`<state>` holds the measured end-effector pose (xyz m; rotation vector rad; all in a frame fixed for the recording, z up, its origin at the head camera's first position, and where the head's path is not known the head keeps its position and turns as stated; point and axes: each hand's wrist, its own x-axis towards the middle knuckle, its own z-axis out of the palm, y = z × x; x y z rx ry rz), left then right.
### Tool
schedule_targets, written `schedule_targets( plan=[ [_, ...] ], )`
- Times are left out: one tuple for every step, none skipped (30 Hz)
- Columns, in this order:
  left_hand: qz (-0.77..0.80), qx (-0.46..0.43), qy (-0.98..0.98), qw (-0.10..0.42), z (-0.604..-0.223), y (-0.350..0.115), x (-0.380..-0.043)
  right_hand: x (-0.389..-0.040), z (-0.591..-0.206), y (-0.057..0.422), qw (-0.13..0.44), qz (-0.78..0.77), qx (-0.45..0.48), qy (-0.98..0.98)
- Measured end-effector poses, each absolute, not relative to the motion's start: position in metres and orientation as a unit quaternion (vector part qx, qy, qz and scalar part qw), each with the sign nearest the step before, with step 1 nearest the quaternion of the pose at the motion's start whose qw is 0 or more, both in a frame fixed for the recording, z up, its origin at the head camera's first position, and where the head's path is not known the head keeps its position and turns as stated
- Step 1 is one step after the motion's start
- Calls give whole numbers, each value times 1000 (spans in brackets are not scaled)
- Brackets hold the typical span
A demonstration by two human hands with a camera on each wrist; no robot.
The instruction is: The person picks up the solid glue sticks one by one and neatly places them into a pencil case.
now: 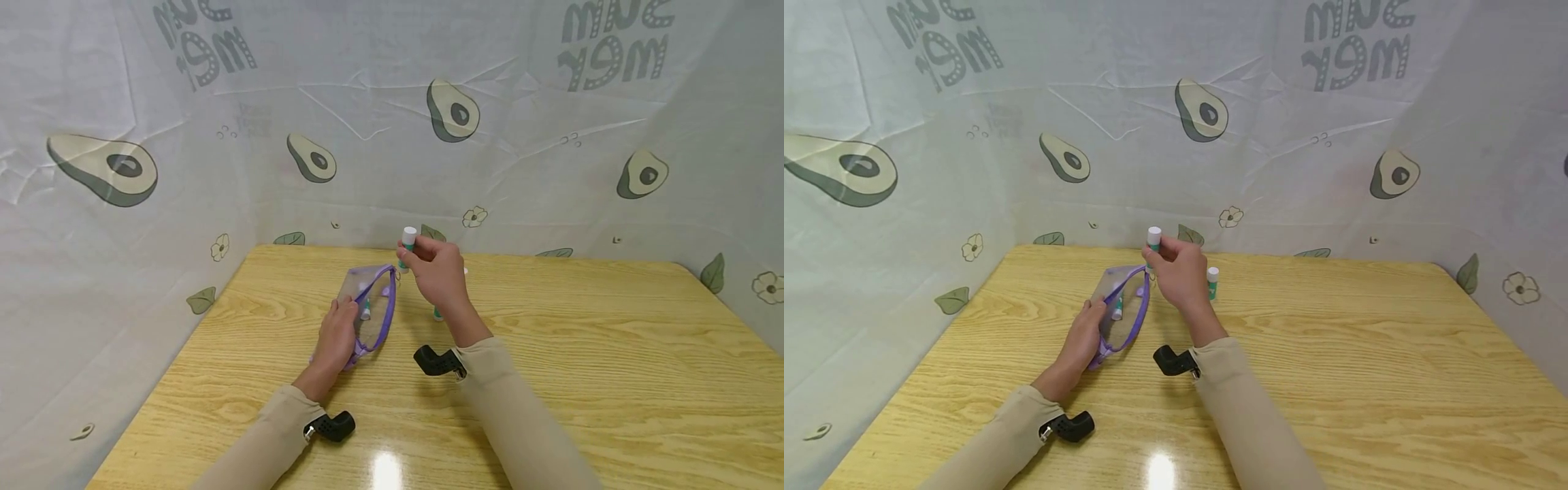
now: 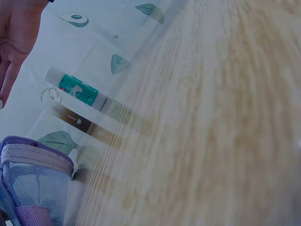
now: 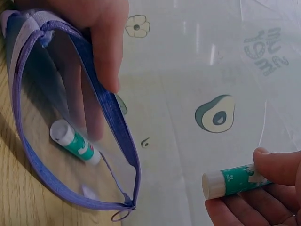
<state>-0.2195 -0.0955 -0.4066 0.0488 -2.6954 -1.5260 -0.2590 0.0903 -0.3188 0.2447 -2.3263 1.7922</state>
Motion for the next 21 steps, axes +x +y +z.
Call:
schedule_targets(
  plan=[
    [-492, 16, -870, 21, -407, -95, -220, -259, -319, 88, 96, 609, 84, -783],
    [-492, 18, -870, 21, -407, -95, -220, -259, -319, 86, 93, 612, 85, -781],
    [-492, 17, -870, 22, -407, -96, -220, -259, -319, 85, 90, 613, 86, -781],
    [-491, 17, -870, 24, -407, -96, -220, -259, -319, 83, 88, 614, 87, -780],
    [-492, 18, -870, 24, -407, -96, -220, -259, -319, 82, 86, 614, 88, -779],
    [-494, 19, -869, 24, -406, -96, -220, -258, -319, 81, 83, 615, 88, -779],
    [-494, 20, -869, 25, -406, -96, -220, -258, -319, 80, 83, 614, 89, -779],
    [-495, 21, -868, 27, -406, -96, -221, -258, -319, 79, 83, 613, 90, -780],
    [-494, 21, -869, 27, -405, -96, -221, -257, -318, 79, 84, 610, 91, -783],
    [-494, 21, -869, 26, -405, -96, -221, -257, -318, 79, 84, 607, 92, -785],
    [-494, 22, -869, 26, -405, -96, -221, -256, -318, 78, 84, 605, 93, -786],
    [-494, 23, -869, 27, -405, -95, -221, -256, -318, 78, 83, 603, 93, -788],
    [-494, 23, -869, 27, -405, -95, -221, -256, -317, 78, 82, 601, 94, -789],
    [-491, 21, -870, 29, -405, -95, -221, -255, -317, 78, 81, 599, 93, -791],
    [-490, 21, -871, 30, -405, -94, -221, -255, -317, 78, 80, 597, 91, -793],
    [-487, 19, -873, 31, -405, -94, -221, -256, -317, 78, 79, 596, 89, -794],
    [-482, 15, -876, 35, -405, -94, -221, -256, -317, 78, 78, 596, 87, -795],
    [-479, 13, -877, 37, -405, -93, -221, -256, -317, 78, 77, 594, 85, -796],
    [-474, 10, -879, 39, -404, -93, -221, -257, -317, 78, 74, 595, 84, -796],
    [-471, 7, -881, 41, -404, -93, -221, -257, -318, 78, 73, 594, 83, -797],
    [-470, 6, -882, 41, -404, -93, -221, -258, -319, 77, 73, 593, 84, -798]
  ],
)
